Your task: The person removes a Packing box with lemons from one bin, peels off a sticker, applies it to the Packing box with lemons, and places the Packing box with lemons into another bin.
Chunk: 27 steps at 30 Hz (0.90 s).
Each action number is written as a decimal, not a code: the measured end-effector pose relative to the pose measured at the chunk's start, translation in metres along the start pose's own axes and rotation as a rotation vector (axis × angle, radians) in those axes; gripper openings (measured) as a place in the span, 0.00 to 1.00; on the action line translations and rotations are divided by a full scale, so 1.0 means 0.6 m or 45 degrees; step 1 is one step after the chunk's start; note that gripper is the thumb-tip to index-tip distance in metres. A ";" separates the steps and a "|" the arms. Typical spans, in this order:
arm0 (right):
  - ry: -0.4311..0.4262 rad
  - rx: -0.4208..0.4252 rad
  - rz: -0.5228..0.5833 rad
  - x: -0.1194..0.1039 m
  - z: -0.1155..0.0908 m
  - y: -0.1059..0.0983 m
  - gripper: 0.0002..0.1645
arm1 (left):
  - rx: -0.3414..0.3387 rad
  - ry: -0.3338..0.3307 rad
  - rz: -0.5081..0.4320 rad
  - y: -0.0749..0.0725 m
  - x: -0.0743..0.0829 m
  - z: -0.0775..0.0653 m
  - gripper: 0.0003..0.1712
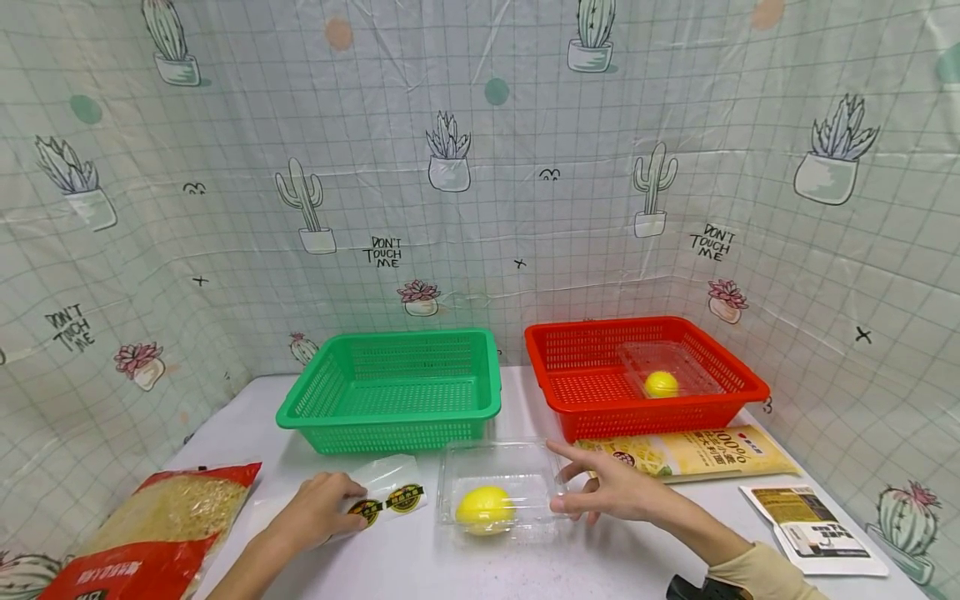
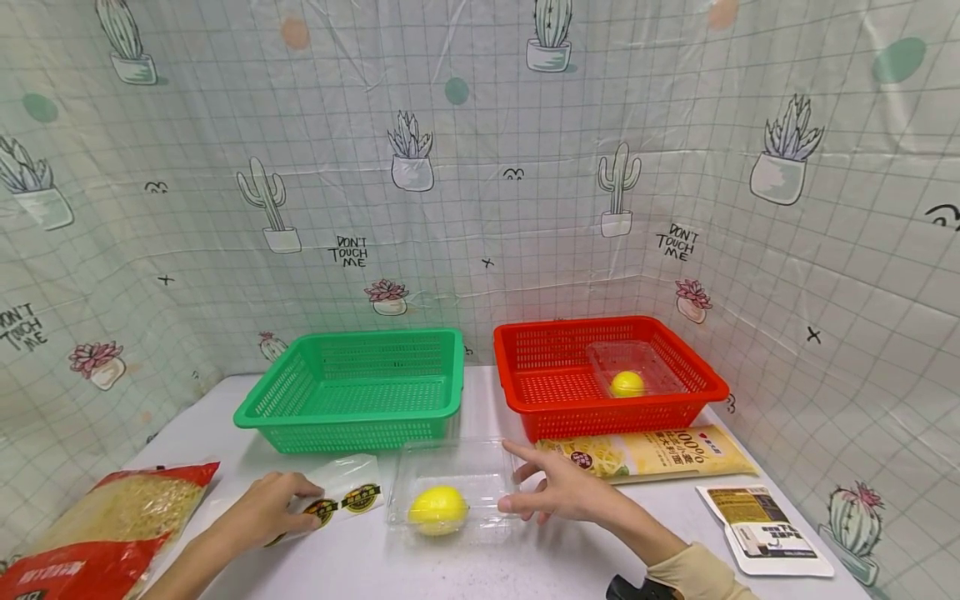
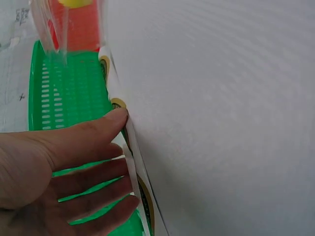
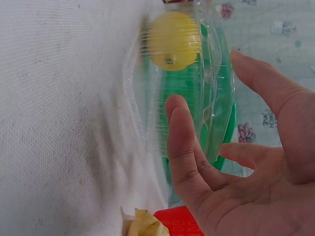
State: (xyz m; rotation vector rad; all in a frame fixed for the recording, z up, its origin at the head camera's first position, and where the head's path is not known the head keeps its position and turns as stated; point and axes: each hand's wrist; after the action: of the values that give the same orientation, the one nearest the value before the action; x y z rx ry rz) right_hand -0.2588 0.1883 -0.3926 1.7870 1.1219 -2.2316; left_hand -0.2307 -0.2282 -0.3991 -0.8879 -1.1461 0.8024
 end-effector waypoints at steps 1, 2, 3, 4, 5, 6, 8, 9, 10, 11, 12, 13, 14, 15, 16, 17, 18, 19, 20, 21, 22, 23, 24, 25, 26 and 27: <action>-0.001 -0.001 -0.001 0.000 0.000 0.000 0.52 | -0.002 0.017 -0.002 0.000 0.000 -0.001 0.20; 0.000 -0.002 0.001 0.000 0.000 0.000 0.52 | -0.004 0.049 0.003 0.002 -0.002 -0.001 0.18; -0.005 -0.004 0.003 -0.001 0.000 -0.001 0.52 | -0.008 0.091 0.008 0.002 -0.004 -0.002 0.17; -0.004 -0.004 0.002 -0.001 -0.001 -0.001 0.52 | -0.015 0.131 0.011 0.003 -0.007 -0.003 0.16; -0.005 -0.003 0.000 -0.002 -0.001 -0.001 0.52 | -0.023 0.175 0.015 0.003 -0.009 -0.003 0.15; -0.004 -0.003 -0.002 -0.002 -0.001 -0.001 0.52 | -0.031 0.222 0.021 0.002 -0.010 -0.003 0.14; 0.001 -0.001 -0.010 -0.002 -0.001 -0.001 0.52 | -0.044 0.272 0.030 0.000 -0.010 -0.002 0.13; 0.001 -0.002 -0.016 -0.002 -0.001 -0.001 0.52 | -0.050 0.263 0.027 -0.001 -0.008 -0.001 0.14; 0.005 -0.001 -0.021 -0.002 -0.001 -0.001 0.52 | -0.056 0.239 0.026 -0.002 -0.005 0.000 0.15; 0.004 -0.001 -0.022 -0.002 -0.001 -0.001 0.52 | -0.060 0.212 0.025 -0.004 -0.002 0.002 0.16; 0.004 -0.001 -0.023 -0.002 -0.001 -0.001 0.51 | -0.061 0.180 0.028 -0.005 0.001 0.003 0.17; 0.002 -0.002 -0.023 -0.002 -0.001 -0.001 0.51 | -0.058 0.150 0.031 -0.005 0.003 0.003 0.18; 0.001 -0.001 -0.024 -0.002 -0.001 -0.001 0.51 | -0.054 0.129 0.039 -0.005 0.005 0.003 0.19; 0.005 -0.001 -0.024 -0.002 -0.001 0.000 0.52 | -0.050 0.111 0.039 -0.005 0.006 0.003 0.20; 0.007 -0.001 -0.025 -0.001 -0.001 0.000 0.52 | -0.045 0.109 0.046 -0.004 0.006 0.003 0.21; 0.006 -0.001 -0.026 -0.001 -0.001 0.000 0.52 | -0.043 0.113 0.052 -0.004 0.006 0.003 0.21; 0.005 -0.002 -0.026 -0.001 -0.001 0.000 0.52 | -0.045 0.120 0.053 -0.004 0.005 0.003 0.19; 0.005 -0.004 -0.024 -0.001 -0.001 0.000 0.52 | -0.053 0.134 0.052 -0.003 0.004 0.002 0.16; 0.004 -0.003 -0.023 -0.001 -0.001 0.000 0.52 | -0.058 0.149 0.048 -0.003 0.003 0.002 0.14; 0.000 -0.005 -0.022 -0.001 -0.001 0.000 0.51 | -0.063 0.161 0.043 -0.003 0.002 0.002 0.13; -0.004 -0.006 -0.018 -0.002 -0.001 -0.001 0.51 | -0.069 0.176 0.039 -0.003 0.001 0.001 0.11; -0.003 -0.006 -0.015 -0.002 -0.001 -0.001 0.51 | -0.076 0.185 0.037 -0.002 0.000 0.001 0.10; -0.005 -0.007 -0.013 -0.002 -0.002 -0.001 0.52 | -0.082 0.194 0.032 -0.002 0.000 0.002 0.09; -0.004 -0.005 -0.013 -0.002 -0.002 -0.001 0.52 | -0.081 0.200 0.033 -0.002 0.000 0.002 0.09; -0.003 -0.004 -0.013 -0.002 -0.002 -0.001 0.52 | -0.080 0.199 0.031 -0.002 0.000 0.002 0.10; 0.000 -0.003 -0.014 -0.003 -0.002 -0.001 0.52 | -0.084 0.199 0.032 -0.002 0.000 0.002 0.09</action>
State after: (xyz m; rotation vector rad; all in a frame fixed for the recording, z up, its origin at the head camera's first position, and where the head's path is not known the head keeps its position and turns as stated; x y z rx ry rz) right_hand -0.2575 0.1888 -0.3910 1.7839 1.1370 -2.2358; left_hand -0.2318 -0.2283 -0.3977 -1.0041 -1.0310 0.7060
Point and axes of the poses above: each hand's wrist, its own z-axis towards the middle knuckle, its own y-axis out of the palm, x = y × z, and after that the axes turned 5 degrees about x, right-handed
